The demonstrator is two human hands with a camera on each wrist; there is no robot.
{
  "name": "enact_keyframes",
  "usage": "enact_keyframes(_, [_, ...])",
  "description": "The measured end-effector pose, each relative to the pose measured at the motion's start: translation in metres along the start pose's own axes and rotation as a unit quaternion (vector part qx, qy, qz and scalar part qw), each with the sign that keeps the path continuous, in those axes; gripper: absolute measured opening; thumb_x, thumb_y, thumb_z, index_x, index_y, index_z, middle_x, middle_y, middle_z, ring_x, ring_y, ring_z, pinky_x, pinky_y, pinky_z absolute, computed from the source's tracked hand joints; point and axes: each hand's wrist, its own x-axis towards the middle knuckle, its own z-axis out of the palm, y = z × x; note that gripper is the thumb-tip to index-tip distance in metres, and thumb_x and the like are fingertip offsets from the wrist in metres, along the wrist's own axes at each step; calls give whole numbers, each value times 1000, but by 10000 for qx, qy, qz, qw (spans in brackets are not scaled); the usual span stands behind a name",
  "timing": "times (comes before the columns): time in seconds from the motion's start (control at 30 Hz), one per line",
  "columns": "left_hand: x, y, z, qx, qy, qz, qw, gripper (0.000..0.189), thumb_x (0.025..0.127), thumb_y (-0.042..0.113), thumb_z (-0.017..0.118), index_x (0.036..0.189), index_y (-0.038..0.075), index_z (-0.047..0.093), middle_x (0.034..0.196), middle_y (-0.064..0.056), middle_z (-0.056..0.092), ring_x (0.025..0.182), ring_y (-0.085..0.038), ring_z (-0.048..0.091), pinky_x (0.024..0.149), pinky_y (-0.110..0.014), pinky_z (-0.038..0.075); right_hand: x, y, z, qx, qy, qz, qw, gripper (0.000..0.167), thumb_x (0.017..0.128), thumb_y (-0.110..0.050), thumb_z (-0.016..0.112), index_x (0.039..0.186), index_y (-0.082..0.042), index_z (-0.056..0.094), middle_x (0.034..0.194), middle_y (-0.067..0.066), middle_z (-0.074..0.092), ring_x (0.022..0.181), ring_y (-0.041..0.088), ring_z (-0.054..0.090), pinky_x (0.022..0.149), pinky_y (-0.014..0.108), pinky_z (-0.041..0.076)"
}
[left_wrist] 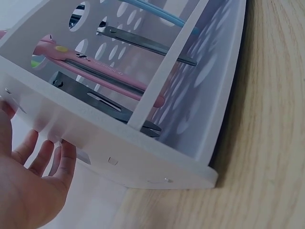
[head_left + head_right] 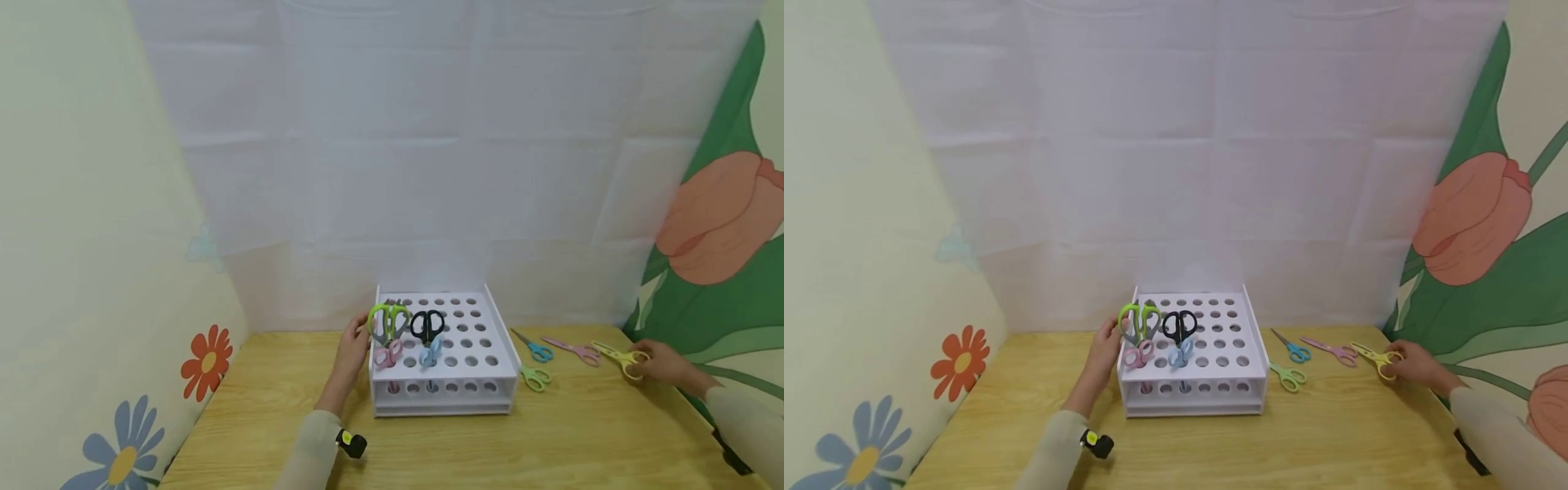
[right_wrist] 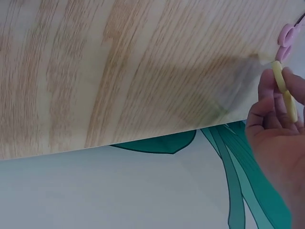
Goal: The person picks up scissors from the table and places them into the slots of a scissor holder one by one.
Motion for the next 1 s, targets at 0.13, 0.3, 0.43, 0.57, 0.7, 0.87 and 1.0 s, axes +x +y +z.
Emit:
enact_keyframes(0.13, [0, -3, -3, -41, -70, -59, 9999, 51, 104, 37, 60, 142, 3, 56, 147, -16, 50, 124, -32, 53, 94, -38, 52, 3, -4, 2, 68, 145, -268, 9995, 44, 94, 4, 67, 122, 28, 43, 99, 29, 59, 71, 13, 61, 60, 36, 56])
enact_keyframes(0.3, [-1, -2, -3, -14, 6, -86, 10000, 51, 104, 39, 60, 141, 4, 57, 143, -16, 53, 122, -31, 54, 94, -40, 53, 7, -17, -1, -181, 261, -452, 9985, 46, 101, -3, 62, 130, 26, 42, 93, 21, 69, 71, 23, 66, 59, 39, 55])
enact_keyframes(0.43, [1, 0, 0, 64, 47, -57, 10000, 50, 104, 39, 59, 140, 5, 58, 144, -14, 52, 122, -31, 54, 94, -40, 52, 11, -24, -4, -271, 548, -443, 9971, 45, 103, -9, 60, 133, 21, 44, 94, 19, 71, 75, 23, 68, 62, 40, 57])
enact_keyframes(0.57, [2, 2, 2, 70, 63, 45, 9999, 44, 105, 32, 57, 139, 3, 59, 144, -15, 52, 122, -32, 54, 92, -40, 52, 18, -33, -5, -356, 883, -498, 9942, 45, 105, -13, 58, 135, 17, 46, 95, 20, 70, 76, 18, 67, 63, 37, 56])
enact_keyframes(0.7, [1, 1, 1, 79, 86, 91, 9999, 41, 105, 28, 56, 137, 2, 59, 143, -17, 53, 121, -32, 55, 89, -37, 53, 27, -47, -4, -471, 1185, -607, 9900, 43, 105, -15, 56, 137, 13, 49, 96, 21, 70, 77, 18, 67, 60, 33, 54])
enact_keyframes(0.87, [2, 3, 1, 63, 41, 71, 9999, 42, 106, 28, 56, 138, 1, 58, 143, -17, 52, 120, -31, 54, 85, -31, 52, 34, -73, -7, -446, 1220, -727, 9889, 44, 107, -19, 52, 141, 9, 48, 99, 23, 69, 79, 16, 67, 62, 32, 55])
enact_keyframes(1.0, [1, 5, 1, 46, -33, 58, 10000, 42, 107, 26, 54, 140, -1, 56, 143, -19, 52, 120, -31, 54, 85, -32, 52, 39, -95, -8, -320, 1271, -854, 9877, 45, 107, -19, 51, 144, 7, 44, 100, 24, 67, 78, 11, 64, 61, 36, 55])
